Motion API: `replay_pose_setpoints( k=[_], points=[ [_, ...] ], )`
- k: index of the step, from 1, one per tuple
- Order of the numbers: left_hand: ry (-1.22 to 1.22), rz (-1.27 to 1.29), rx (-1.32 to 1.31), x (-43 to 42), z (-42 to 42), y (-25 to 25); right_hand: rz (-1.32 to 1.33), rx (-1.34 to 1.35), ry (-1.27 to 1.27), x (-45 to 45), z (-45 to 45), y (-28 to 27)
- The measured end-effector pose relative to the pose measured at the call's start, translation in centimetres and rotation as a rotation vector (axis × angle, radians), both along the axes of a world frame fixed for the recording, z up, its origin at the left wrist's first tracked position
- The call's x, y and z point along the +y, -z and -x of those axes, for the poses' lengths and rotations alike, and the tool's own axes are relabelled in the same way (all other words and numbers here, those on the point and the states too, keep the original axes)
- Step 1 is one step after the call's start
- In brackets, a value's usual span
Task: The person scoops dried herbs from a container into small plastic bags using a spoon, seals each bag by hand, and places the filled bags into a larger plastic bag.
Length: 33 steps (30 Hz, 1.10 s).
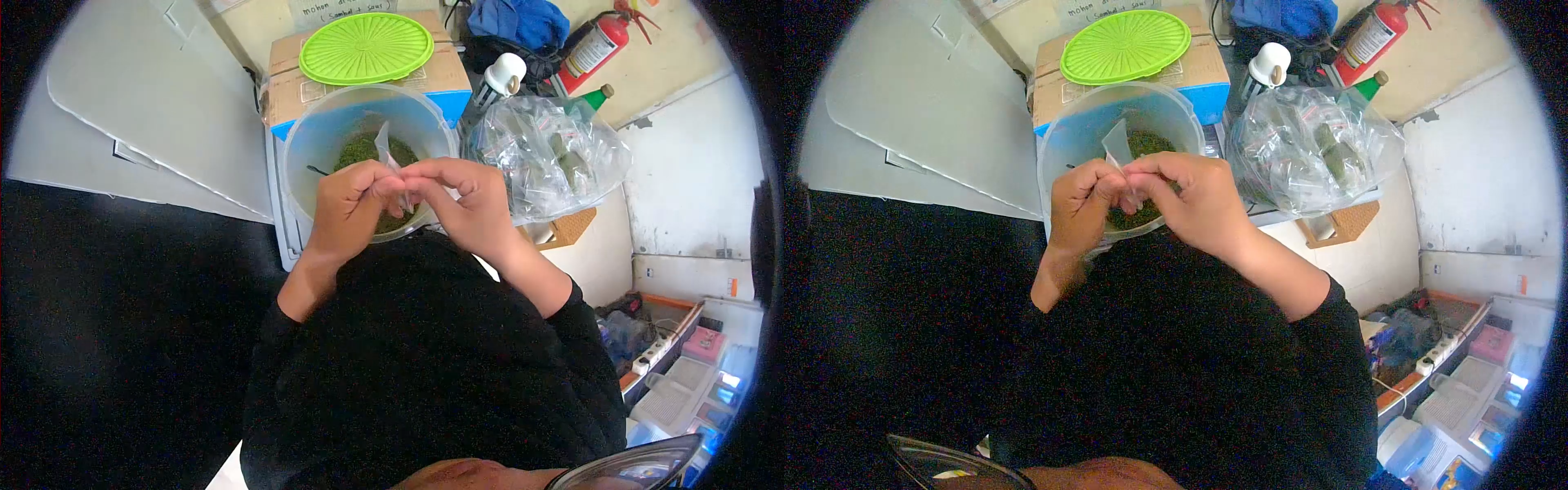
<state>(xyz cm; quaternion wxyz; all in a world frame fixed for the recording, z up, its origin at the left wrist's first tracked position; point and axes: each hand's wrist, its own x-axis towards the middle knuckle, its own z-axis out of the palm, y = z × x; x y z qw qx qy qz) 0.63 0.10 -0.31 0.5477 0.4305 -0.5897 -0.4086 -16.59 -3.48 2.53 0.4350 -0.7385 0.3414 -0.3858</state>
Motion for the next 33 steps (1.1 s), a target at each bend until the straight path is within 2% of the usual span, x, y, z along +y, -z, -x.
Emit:
replay_pose_setpoints(
  k=[4,5,7,8,10,11,14,15,18,21,24,26,27,29,31,33],
  points=[
    [-0.004,-0.017,-0.013,0.3,0.2,-0.7,0.053,0.041,0.052,0.3,-0.4,-0.7],
    [-0.014,-0.031,-0.034,0.4,0.3,-0.8,0.145,0.058,0.103,0.2,-0.6,-0.5],
    [-0.046,-0.023,-0.208,0.6,0.1,-0.3,0.325,0.090,0.205,-0.2,-1.1,0.3],
    [-0.061,-0.020,-0.297,0.7,-0.1,0.0,0.330,0.108,0.217,-0.3,-1.2,0.2],
    [-0.078,-0.068,-0.244,0.6,-0.8,0.1,0.347,0.143,0.231,-0.7,-1.3,-0.3],
    [-0.086,-0.094,-0.217,0.5,-1.2,0.2,0.264,0.199,0.172,-0.5,-1.1,-0.8],
    [-0.001,-0.304,-0.101,0.3,-3.1,-1.7,0.645,0.511,-0.310,-1.4,-0.4,-1.9],
    [-0.020,-0.238,-0.220,0.1,-3.9,-1.6,0.622,0.492,-0.374,-1.4,-0.5,-2.3],
    [0.110,-0.380,-0.437,-0.3,-5.5,-2.7,0.586,0.424,-0.500,-1.5,-1.6,-3.3],
    [0.291,-0.155,0.212,0.4,-5.5,-1.5,0.527,0.351,-0.519,-2.1,-2.9,-3.7],
    [0.486,-0.234,0.267,2.1,-6.9,-1.2,0.376,0.258,-0.575,-3.0,-5.0,-4.3],
    [0.369,-0.221,0.377,2.4,-6.8,-1.6,0.260,0.156,-0.641,-3.7,-6.6,-4.6],
    [0.311,-0.217,0.433,2.4,-6.9,-1.7,0.180,0.118,-0.535,-4.4,-7.3,-4.2],
    [0.093,-0.142,0.315,2.1,-8.0,-1.4,0.021,0.046,-0.317,-6.7,-9.0,-2.5],
    [-0.168,-0.088,0.270,1.8,-8.7,-1.3,0.393,0.417,-0.243,-10.2,-11.4,3.3],
    [-0.235,-0.001,0.357,2.0,-9.0,-1.4,0.099,1.096,-0.512,-10.6,-14.0,6.4]
  ],
)
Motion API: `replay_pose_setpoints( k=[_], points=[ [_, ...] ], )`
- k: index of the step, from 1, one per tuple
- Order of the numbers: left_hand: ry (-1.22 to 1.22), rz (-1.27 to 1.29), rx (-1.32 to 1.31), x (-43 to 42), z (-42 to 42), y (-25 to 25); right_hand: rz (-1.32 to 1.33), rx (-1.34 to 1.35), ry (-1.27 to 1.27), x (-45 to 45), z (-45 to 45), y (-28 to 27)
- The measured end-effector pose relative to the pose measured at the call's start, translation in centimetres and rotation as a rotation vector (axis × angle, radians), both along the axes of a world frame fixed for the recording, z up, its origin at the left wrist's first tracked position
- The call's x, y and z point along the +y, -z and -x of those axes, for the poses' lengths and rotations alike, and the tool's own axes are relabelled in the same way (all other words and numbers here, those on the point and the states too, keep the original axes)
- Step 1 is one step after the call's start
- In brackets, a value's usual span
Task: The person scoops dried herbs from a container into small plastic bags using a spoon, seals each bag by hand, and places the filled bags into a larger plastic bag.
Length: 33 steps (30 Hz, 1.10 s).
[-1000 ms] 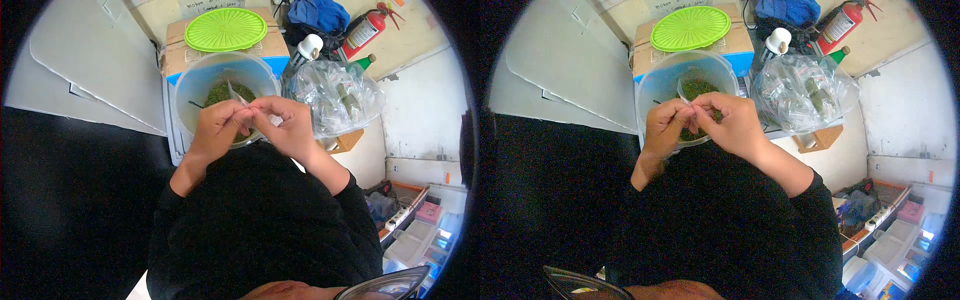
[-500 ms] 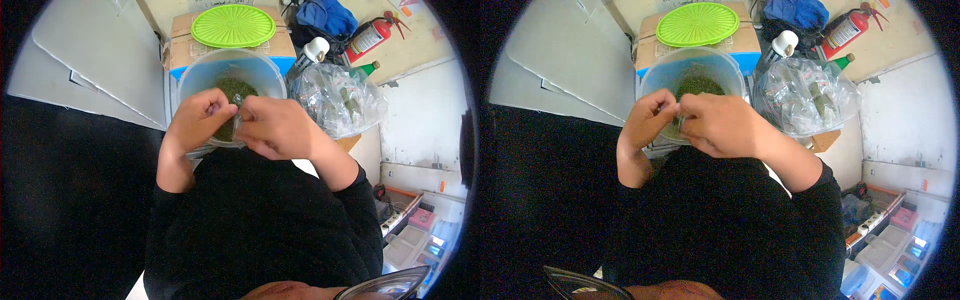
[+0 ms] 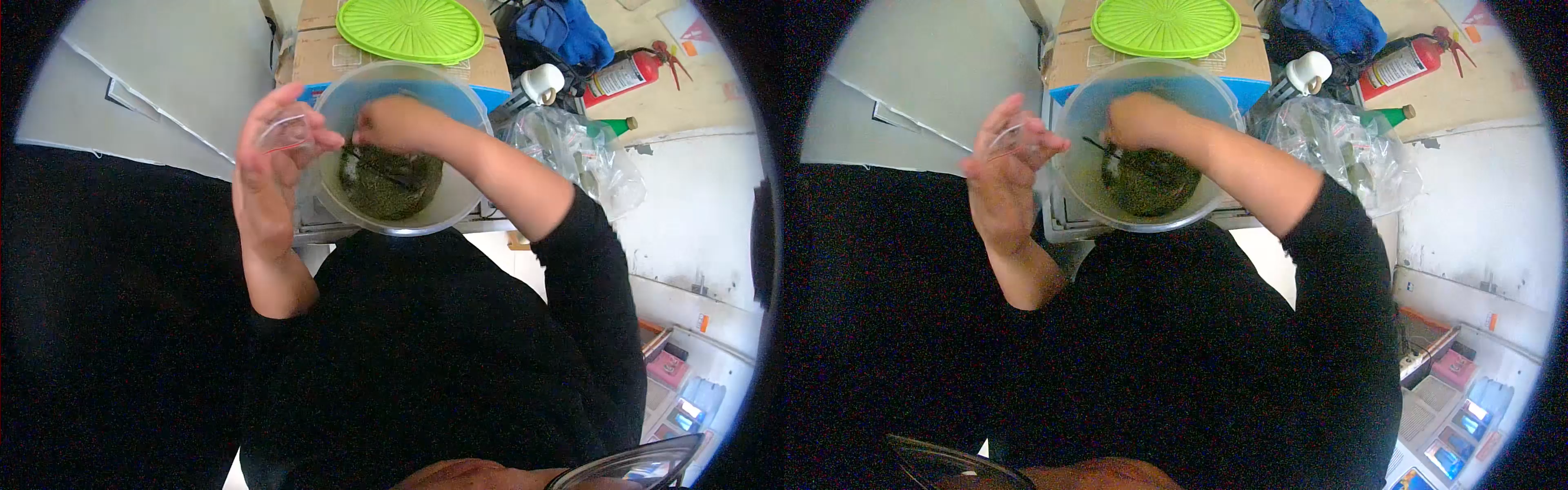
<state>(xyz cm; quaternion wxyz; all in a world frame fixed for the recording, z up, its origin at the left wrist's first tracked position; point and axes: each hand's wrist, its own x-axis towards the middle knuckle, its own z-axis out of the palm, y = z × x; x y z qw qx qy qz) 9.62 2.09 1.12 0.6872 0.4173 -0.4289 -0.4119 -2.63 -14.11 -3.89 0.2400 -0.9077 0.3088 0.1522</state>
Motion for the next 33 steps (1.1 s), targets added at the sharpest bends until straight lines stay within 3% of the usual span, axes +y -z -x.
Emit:
replay_pose_setpoints(
  k=[2,5,9,13,16,18,21,23,26,33],
  points=[
    [-0.095,0.047,0.002,0.2,-0.2,0.0,-0.025,0.206,-0.088,0.9,-1.1,2.8],
    [-0.255,0.071,-0.116,-0.1,-0.4,0.0,-0.130,0.267,-0.057,1.8,-1.7,7.6],
    [-0.396,0.128,-0.256,-0.5,-0.9,0.3,-0.027,0.295,-0.064,2.4,-1.4,6.2],
    [-0.491,0.083,-0.317,-1.1,-0.6,-0.1,-0.150,0.095,-0.164,2.4,-0.5,5.0],
    [-0.530,0.058,-0.292,-1.5,0.4,-0.4,-0.175,0.068,-0.314,2.6,0.7,7.1],
    [-0.440,0.126,-0.083,-1.3,0.1,-0.4,-0.145,0.135,-0.452,2.6,0.7,7.9],
    [-0.356,0.180,0.059,-1.0,-0.1,-0.1,-0.237,0.378,-0.490,2.4,0.1,4.4],
    [-0.319,0.199,0.054,-1.2,-0.2,0.3,-0.488,0.348,-0.315,1.0,0.8,6.9],
    [-0.291,0.189,-0.021,-1.2,-0.2,0.6,-0.712,0.262,0.052,0.0,2.0,5.1],
    [-0.302,0.090,-0.206,-1.5,0.8,1.0,-0.785,-0.175,0.514,-1.1,6.4,-2.7]
  ],
)
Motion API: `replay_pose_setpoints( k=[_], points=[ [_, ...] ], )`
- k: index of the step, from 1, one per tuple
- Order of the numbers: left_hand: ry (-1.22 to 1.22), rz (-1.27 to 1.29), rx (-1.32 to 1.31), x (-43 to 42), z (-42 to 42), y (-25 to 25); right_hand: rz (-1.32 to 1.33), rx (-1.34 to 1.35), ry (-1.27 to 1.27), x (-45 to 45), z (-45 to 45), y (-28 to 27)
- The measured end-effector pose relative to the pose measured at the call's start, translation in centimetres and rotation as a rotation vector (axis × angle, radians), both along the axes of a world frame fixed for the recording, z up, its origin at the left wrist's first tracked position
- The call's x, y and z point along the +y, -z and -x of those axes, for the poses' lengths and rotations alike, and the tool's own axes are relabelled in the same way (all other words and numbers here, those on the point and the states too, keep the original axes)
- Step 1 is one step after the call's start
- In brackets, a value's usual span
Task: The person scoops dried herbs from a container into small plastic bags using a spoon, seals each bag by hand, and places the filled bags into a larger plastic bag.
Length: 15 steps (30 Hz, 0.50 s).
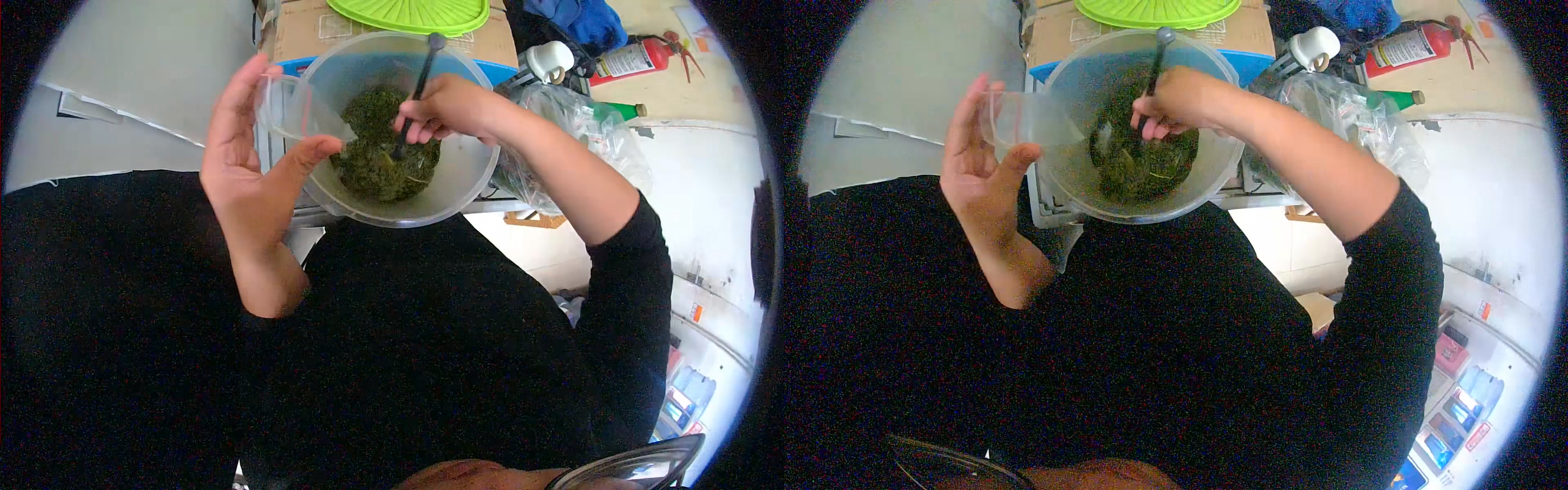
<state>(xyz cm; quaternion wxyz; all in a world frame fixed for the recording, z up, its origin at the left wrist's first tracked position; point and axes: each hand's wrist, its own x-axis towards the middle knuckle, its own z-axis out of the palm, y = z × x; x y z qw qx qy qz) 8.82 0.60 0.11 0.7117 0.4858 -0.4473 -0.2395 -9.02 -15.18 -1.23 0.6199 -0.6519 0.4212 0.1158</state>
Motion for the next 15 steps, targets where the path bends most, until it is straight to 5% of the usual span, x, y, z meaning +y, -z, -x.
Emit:
replay_pose_setpoints(
  k=[7,10,15],
  points=[
    [-0.149,-0.163,-0.676,-0.7,1.2,0.4,0.275,-0.416,0.526,2.4,5.1,-4.5],
    [-0.085,-0.339,-0.800,-1.1,3.2,0.2,0.324,-0.690,0.614,3.0,6.7,-4.1],
    [-0.077,-0.281,-0.849,-2.0,5.5,1.2,0.501,-0.853,0.670,6.0,7.0,-3.1]
  ],
)
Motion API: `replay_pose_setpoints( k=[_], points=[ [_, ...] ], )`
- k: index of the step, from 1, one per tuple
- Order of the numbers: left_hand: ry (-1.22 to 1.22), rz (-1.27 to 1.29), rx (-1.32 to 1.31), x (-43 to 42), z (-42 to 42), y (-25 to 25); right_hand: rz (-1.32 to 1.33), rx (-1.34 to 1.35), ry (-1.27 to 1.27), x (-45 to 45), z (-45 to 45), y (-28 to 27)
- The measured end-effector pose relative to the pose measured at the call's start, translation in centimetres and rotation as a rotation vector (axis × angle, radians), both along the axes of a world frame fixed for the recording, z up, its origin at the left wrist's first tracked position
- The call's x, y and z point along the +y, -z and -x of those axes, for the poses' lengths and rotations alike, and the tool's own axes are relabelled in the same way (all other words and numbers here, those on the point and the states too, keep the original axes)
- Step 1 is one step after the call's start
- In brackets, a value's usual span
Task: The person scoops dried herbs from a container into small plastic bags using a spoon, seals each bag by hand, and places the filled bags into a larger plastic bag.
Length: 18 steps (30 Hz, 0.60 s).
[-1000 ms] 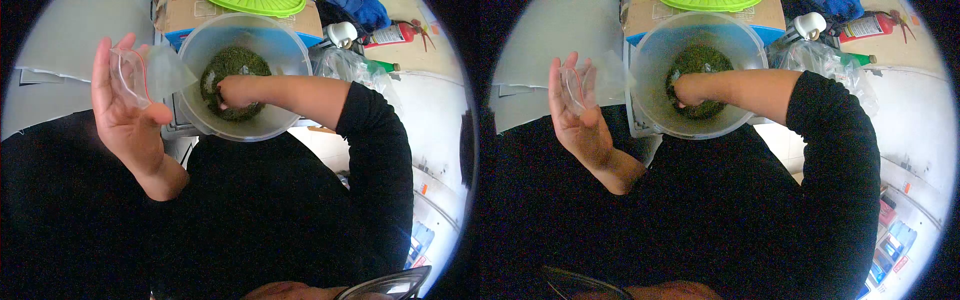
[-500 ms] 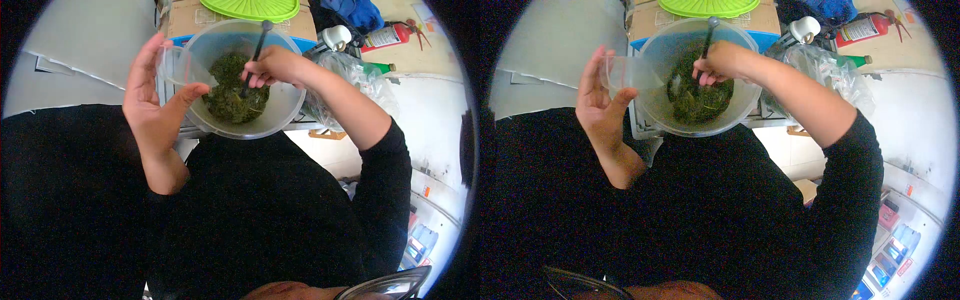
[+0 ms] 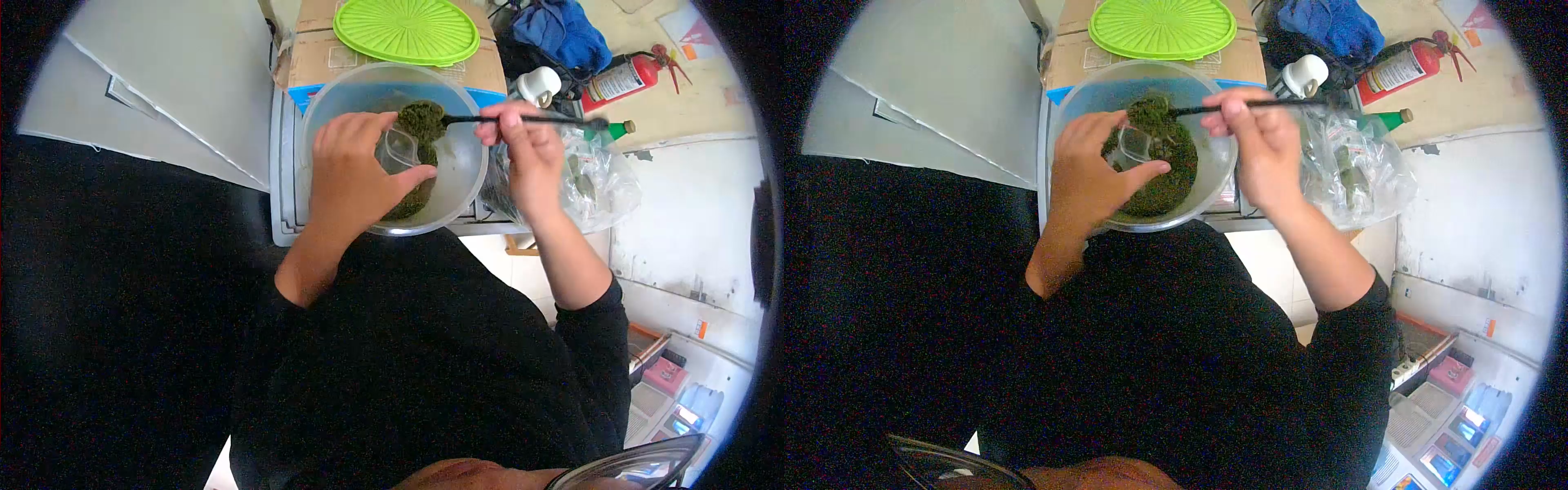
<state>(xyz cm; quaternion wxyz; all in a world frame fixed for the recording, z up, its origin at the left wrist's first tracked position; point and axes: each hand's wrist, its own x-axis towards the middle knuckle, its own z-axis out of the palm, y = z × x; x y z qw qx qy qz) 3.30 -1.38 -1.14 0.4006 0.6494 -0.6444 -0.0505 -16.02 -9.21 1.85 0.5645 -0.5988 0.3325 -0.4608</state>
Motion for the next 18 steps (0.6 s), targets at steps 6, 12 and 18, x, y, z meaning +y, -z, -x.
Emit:
replay_pose_setpoints(
  k=[6,12,18],
  points=[
    [-0.055,0.040,-0.002,-0.6,0.9,0.7,0.789,0.257,-0.011,1.4,0.3,1.7],
    [-0.061,0.025,-0.015,-0.8,0.9,1.0,1.040,0.342,-0.025,1.7,0.4,1.5],
    [0.018,0.046,-0.054,0.0,0.3,-0.1,0.595,0.646,-0.201,1.2,0.4,1.2]
  ],
)
